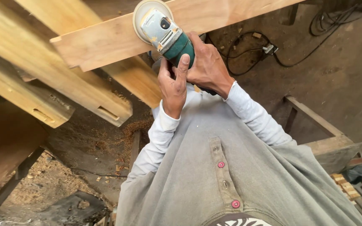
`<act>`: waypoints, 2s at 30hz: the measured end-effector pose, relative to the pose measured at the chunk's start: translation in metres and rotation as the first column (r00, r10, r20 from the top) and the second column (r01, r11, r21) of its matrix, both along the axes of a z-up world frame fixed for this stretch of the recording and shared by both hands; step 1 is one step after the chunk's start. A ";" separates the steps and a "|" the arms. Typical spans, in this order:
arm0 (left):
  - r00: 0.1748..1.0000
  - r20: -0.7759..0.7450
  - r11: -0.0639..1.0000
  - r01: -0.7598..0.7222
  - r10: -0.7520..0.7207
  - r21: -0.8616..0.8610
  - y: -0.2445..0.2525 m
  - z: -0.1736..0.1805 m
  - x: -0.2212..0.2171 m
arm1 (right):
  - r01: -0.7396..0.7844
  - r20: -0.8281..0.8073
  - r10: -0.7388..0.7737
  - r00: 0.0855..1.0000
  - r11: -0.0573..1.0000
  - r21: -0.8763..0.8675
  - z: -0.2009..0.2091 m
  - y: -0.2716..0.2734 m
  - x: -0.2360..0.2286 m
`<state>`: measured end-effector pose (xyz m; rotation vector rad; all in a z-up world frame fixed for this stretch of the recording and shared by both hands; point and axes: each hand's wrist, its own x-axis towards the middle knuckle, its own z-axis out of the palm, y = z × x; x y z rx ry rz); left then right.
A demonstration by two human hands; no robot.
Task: The person uses a handheld power sander to smooth the surface of a wooden plank on a workbench. They then flip the plank over to sand the other side and continue the process.
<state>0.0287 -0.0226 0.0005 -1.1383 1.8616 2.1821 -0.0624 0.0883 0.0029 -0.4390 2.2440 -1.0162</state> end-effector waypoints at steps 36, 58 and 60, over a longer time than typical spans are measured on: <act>0.486 0.688 -0.173 0.736 -0.539 -0.655 0.065 -0.154 -0.095 | 0.472 -0.062 -0.468 0.881 0.877 0.093 -0.011 0.350 -0.043; 0.976 0.182 0.993 -0.118 0.117 -0.010 0.221 -0.063 -0.102 | -0.097 -0.011 0.097 0.995 0.995 0.001 -0.037 0.204 -0.115; 0.982 0.161 0.995 -0.101 0.099 0.002 0.229 -0.059 -0.110 | -0.092 -0.016 0.092 0.996 0.996 0.010 -0.041 0.216 -0.121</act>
